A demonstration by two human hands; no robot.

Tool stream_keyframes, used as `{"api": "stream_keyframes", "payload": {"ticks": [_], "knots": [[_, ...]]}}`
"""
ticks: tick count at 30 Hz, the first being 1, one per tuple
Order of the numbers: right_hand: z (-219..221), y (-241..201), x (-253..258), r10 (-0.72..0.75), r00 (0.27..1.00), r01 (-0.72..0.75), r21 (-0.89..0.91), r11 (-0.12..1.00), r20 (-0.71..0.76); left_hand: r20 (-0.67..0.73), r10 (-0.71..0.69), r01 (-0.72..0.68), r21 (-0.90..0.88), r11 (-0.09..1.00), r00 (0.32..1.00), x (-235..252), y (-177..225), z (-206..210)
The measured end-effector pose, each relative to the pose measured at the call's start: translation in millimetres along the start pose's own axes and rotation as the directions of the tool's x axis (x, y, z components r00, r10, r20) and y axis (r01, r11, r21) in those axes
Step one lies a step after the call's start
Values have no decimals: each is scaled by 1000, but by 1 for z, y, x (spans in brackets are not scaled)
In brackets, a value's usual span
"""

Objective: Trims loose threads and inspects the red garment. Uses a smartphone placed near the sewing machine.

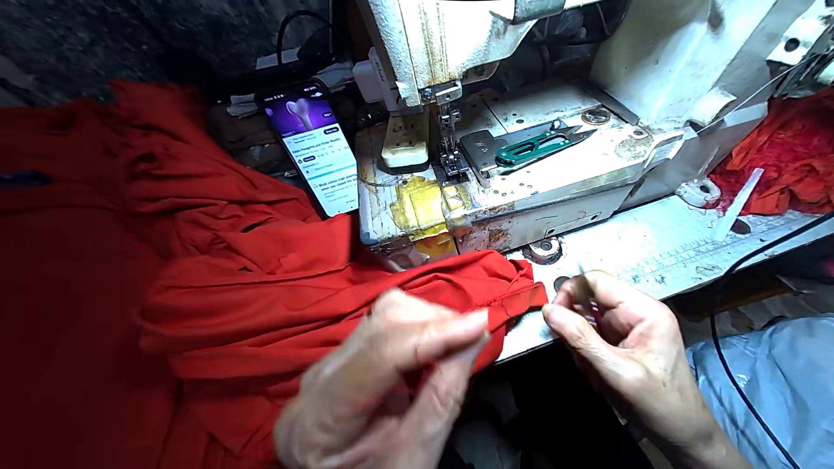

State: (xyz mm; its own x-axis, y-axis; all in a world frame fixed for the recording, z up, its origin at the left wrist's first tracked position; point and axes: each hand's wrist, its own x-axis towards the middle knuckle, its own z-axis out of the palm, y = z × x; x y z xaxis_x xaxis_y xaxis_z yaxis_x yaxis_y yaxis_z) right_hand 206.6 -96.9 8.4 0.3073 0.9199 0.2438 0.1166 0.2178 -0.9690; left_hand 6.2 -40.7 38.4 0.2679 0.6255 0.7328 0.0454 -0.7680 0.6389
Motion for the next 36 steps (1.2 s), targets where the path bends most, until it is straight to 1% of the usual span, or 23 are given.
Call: {"api": "stream_keyframes", "payload": {"ticks": [2,4,6,7,9,11,13,15,17,19,21,22,23,24,25,27,28,29,30,32,33,35,36], "knots": [[1,14,-9,-112,990,114,22,993,-81,85,-67,64,42,997,994,-21,6,0],[8,26,-16,-273,957,264,-89,960,-96,131,-80,71,73,995,988,-33,5,3],[17,34,-16,-446,895,421,-271,866,-34,115,-69,56,112,992,991,-34,3,3],[21,34,-14,-498,867,469,-340,815,1,95,-57,44,132,990,994,-31,2,2],[29,34,-5,-548,836,516,-403,756,42,60,-29,18,170,985,998,-27,-6,4],[34,34,6,-540,840,511,-426,747,60,42,-23,14,210,978,999,-31,-23,8],[33,32,13,-487,870,474,-409,780,79,39,-62,51,228,972,997,-41,-39,12],[26,30,15,-445,893,431,-401,808,63,35,-95,84,233,969,995,-50,-48,15],[13,29,14,-400,916,362,-392,846,-16,18,-111,104,225,969,994,-51,-48,15],[-8,29,15,-327,935,262,-349,899,-140,-23,-133,135,168,976,991,-50,-45,12],[-30,31,14,-257,930,173,-304,937,-264,-64,-165,171,101,980,984,-48,-34,7],[-37,31,14,-259,917,158,-319,935,-304,-42,-184,187,87,978,982,-47,-23,5],[-40,30,11,-282,911,172,-344,923,-301,17,-203,201,65,977,979,-45,-11,5],[-39,28,7,-319,917,222,-355,908,-240,94,-217,216,23,976,972,-45,2,9],[-34,28,3,-360,923,291,-360,886,-140,178,-223,231,-25,973,958,-48,11,17],[-15,29,3,-447,893,433,-360,826,48,366,-212,260,-85,962,906,-63,14,39],[-6,28,5,-478,871,481,-379,790,111,439,-224,283,-73,956,870,-77,8,51],[1,27,9,-498,853,514,-425,745,157,476,-267,321,-34,946,838,-95,-1,62],[7,25,14,-509,839,533,-473,701,191,486,-345,382,26,924,803,-115,-12,69],[15,22,25,-511,820,558,-559,613,257,469,-551,538,175,824,690,-147,-33,72],[17,23,29,-508,810,572,-589,571,293,446,-632,590,249,768,634,-160,-41,71],[20,29,34,-487,813,570,-614,546,321,429,-745,620,416,665,512,-173,-49,69],[21,32,34,-470,828,551,-602,578,305,453,-783,607,498,619,427,-172,-47,66]]}}
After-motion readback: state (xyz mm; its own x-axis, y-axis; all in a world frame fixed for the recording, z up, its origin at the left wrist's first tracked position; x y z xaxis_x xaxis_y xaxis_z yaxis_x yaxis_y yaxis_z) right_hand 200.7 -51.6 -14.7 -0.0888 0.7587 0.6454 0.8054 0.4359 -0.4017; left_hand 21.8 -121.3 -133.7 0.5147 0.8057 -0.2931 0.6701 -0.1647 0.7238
